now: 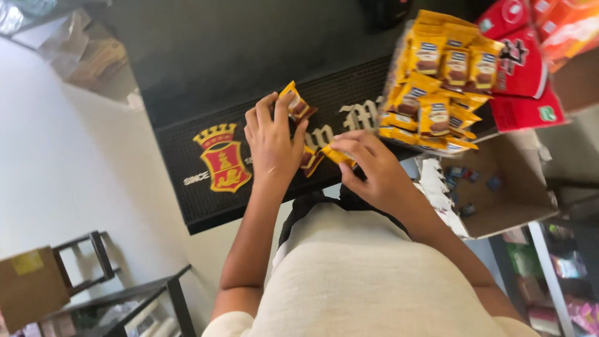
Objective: The person takes small yellow snack packets from a cardboard box and places them onto a black counter. They then arrange the packets into neat rows on the counter surface.
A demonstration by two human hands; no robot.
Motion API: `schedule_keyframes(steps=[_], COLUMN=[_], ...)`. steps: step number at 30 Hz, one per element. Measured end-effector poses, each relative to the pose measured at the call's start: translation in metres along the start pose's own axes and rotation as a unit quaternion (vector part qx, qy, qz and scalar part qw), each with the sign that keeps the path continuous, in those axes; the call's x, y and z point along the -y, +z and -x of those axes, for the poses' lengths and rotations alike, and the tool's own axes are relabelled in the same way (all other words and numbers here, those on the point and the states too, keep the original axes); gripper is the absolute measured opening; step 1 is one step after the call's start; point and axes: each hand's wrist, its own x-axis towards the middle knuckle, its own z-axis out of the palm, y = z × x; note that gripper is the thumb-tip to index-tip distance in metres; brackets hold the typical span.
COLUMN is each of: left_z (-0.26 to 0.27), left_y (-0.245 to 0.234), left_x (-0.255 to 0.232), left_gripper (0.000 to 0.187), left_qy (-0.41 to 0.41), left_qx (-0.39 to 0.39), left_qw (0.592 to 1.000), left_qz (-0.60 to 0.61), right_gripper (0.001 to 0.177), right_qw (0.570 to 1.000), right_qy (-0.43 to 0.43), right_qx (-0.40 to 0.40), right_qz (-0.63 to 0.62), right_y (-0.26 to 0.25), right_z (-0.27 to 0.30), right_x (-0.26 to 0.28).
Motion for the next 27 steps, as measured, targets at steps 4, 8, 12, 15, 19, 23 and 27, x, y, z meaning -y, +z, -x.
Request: schedule_keyframes(steps=[4,8,12,15,19,23,27], left_z=[0.004,0.001,-0.007,-0.017,-0.024,-0.024,-0.025], left_y=[0.003,0.005,0.009,-0.002,-0.009,-0.01,-0.008], left_x=[-0.017,-0.035,-0.039,-0.036,-0.047,-0.06,-0.068], left_gripper=[0.061,0.065,0.063,0.063,0.058,0.041,0.039], left_qy=[0.016,0.021,0.051,0.068,0.017,0.012,0.04], left_qx=[0.044,0.024,0.01,0.038,0.033,0.037,0.022], left_qw=[0.999,0.999,0.999,0.996,0.995,0.994,0.994], left_qz=[0.028,0.024,0.0,0.049,0.089,0.107,0.103], right_gripper=[0.025,0.027,0.034,0.03,0.036,0.04,0.031], right_qw=[0.994,0.945,0.87,0.868,0.875,0.885,0.893], right_qy=[0.048,0.103,0.097,0.135,0.19,0.201,0.178], right_qx=[-0.04,-0.108,-0.248,-0.288,-0.264,-0.228,-0.272], right_qz=[-0.088,-0.29,-0.415,-0.381,-0.359,-0.352,-0.312], right_y=[-0.017,-0.032,-0.064,-0.094,-0.116,-0.125,-0.122], right_z=[0.023,0.051,0.059,0.061,0.07,0.074,0.073], right_x=[-0.007,-0.027,-0.037,-0.06,-0.084,-0.092,-0.095])
